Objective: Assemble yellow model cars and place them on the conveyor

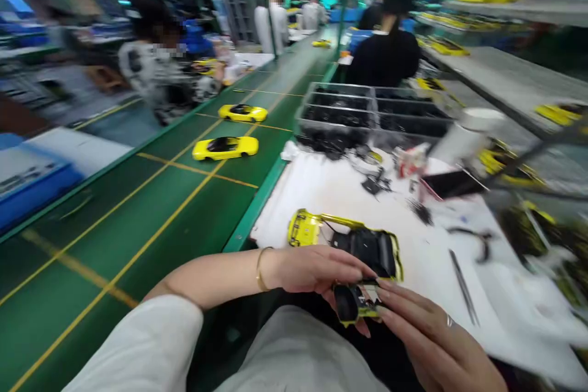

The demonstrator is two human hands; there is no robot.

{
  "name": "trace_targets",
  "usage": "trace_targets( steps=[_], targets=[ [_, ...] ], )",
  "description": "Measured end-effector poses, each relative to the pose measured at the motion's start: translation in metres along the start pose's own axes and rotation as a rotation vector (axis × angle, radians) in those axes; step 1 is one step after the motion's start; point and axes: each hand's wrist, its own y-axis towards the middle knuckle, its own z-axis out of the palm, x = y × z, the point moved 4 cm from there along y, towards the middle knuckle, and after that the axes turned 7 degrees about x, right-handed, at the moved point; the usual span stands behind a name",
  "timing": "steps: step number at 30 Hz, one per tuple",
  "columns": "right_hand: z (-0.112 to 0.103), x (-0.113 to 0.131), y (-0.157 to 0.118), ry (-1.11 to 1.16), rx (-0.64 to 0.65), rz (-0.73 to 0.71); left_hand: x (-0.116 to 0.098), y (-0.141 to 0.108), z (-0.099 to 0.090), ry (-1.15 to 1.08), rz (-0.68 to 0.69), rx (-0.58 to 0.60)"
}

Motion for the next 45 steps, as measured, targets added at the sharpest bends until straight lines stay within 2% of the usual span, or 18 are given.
trace_targets(
  steps=[1,2,4,6,8,10,13,19,21,24,25,27,29,32,34,37,42,45],
  targets=[
    [0.008,0.000,0.015,-0.012,0.056,-0.115,0.001,-0.003,-0.008,-0.009,0.042,-0.057],
    [0.016,-0.003,0.029,-0.040,0.087,-0.165,0.001,-0.008,-0.016,-0.003,0.113,-0.133],
    [0.030,-0.011,0.052,-0.087,0.056,-0.126,0.001,-0.022,-0.029,0.026,0.300,-0.306],
    [0.047,-0.013,0.068,-0.092,0.016,-0.088,0.004,-0.036,-0.034,0.066,0.484,-0.439],
    [0.063,-0.012,0.080,-0.086,-0.011,-0.080,0.008,-0.046,-0.034,0.110,0.594,-0.511],
    [0.077,-0.011,0.091,-0.046,-0.003,-0.075,0.011,-0.053,-0.035,0.144,0.642,-0.545],
    [0.088,-0.012,0.106,0.059,0.026,-0.077,0.012,-0.058,-0.040,0.175,0.649,-0.548],
    [0.088,-0.016,0.122,0.083,-0.017,-0.079,0.005,-0.066,-0.049,0.280,0.627,-0.493],
    [0.087,-0.023,0.124,0.003,0.033,-0.076,-0.002,-0.074,-0.058,0.427,0.584,-0.607],
    [0.089,-0.034,0.130,-0.165,0.207,-0.091,-0.014,-0.085,-0.082,0.683,0.478,-0.902],
    [0.091,-0.035,0.133,-0.217,0.284,-0.097,-0.014,-0.084,-0.091,0.687,0.412,-0.921],
    [0.097,-0.033,0.143,-0.308,0.444,-0.075,-0.004,-0.072,-0.108,0.562,0.252,-0.802],
    [0.104,-0.024,0.154,-0.387,0.597,-0.016,0.010,-0.059,-0.117,0.439,0.152,-0.663],
    [0.113,-0.007,0.169,-0.437,0.774,0.040,0.021,-0.052,-0.121,0.442,0.174,-0.622],
    [0.118,0.000,0.173,-0.425,0.815,0.022,0.024,-0.053,-0.120,0.460,0.193,-0.608],
    [0.121,-0.006,0.169,-0.345,0.753,-0.002,0.024,-0.056,-0.117,0.471,0.206,-0.596],
    [0.123,-0.032,0.144,-0.109,0.458,-0.024,0.023,-0.057,-0.115,0.483,0.241,-0.604],
    [0.127,-0.037,0.133,-0.069,0.378,-0.081,0.024,-0.059,-0.113,0.483,0.233,-0.617]
  ],
)
